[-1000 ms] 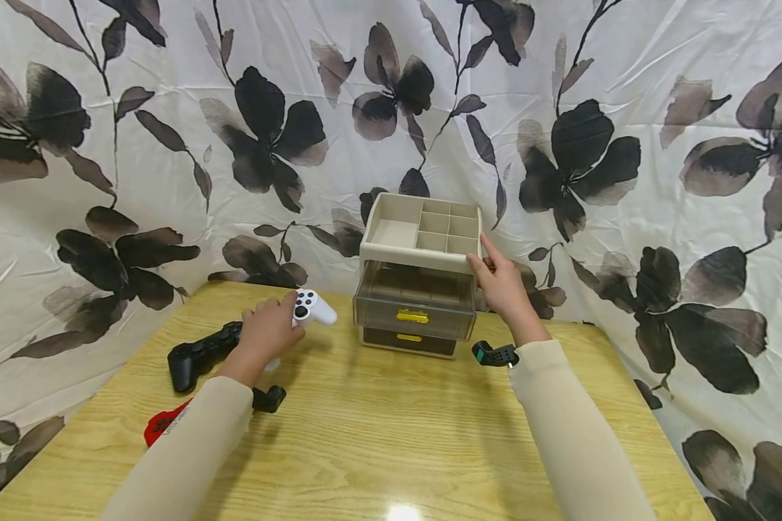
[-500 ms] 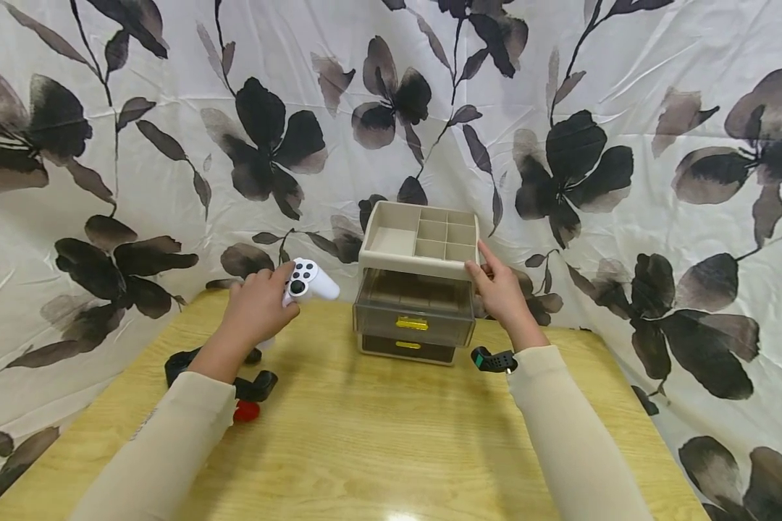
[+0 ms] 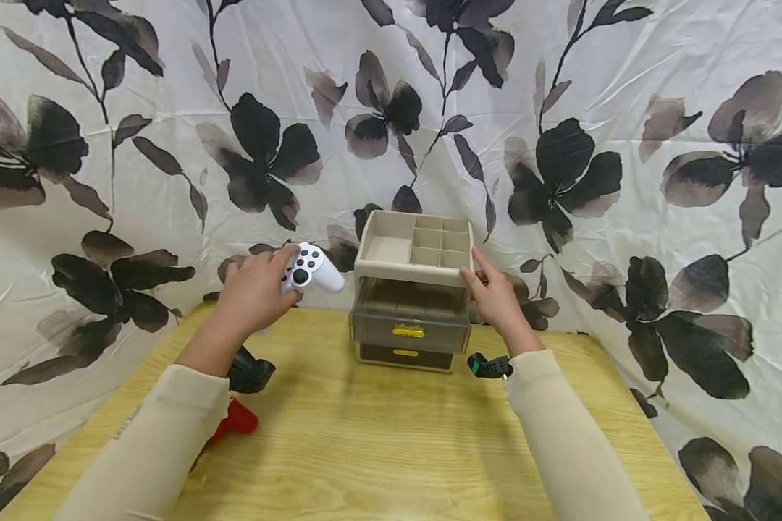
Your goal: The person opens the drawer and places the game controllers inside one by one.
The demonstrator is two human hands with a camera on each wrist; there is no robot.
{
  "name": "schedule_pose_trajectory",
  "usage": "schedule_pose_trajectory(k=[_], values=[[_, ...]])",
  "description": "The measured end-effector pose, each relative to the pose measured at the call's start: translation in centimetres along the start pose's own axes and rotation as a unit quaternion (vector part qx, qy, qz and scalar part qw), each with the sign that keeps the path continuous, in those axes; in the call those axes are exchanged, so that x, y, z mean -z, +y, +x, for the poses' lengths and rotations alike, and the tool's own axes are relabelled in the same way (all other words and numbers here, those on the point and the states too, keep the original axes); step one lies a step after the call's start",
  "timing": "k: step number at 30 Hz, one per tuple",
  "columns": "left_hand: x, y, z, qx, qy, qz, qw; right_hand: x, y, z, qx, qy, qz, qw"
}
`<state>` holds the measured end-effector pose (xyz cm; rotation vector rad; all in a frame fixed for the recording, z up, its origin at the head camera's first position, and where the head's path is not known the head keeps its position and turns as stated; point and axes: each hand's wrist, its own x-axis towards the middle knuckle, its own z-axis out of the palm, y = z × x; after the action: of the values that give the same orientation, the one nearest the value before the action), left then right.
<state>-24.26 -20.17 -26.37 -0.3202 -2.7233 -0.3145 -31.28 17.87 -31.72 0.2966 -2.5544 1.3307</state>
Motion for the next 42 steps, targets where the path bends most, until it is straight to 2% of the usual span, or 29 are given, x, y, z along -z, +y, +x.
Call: schedule_pose_trajectory(k=[10,16,28,42], values=[[1.5,1.4,1.1,-0.017,0.001,0.006,0.9998,-0.1,0.1,0.1,-0.002,-0.002,-0.013,1.0],[2.0,2.5,2.1,-0.039,-0.001,0.013,0.9992,0.0,0.1,0.1,-0.003,0.002,-0.01,1.0],[2.3,4.5,3.1,-0.07,-0.001,0.029,0.9971,-0.1,0.0,0.0,0.0,0.003,-0.01,1.0],[2.1,6.7,4.0,-0.101,0.009,0.019,0.9946,-0.1,0.0,0.1,-0.006,0.003,-0.003,1.0]])
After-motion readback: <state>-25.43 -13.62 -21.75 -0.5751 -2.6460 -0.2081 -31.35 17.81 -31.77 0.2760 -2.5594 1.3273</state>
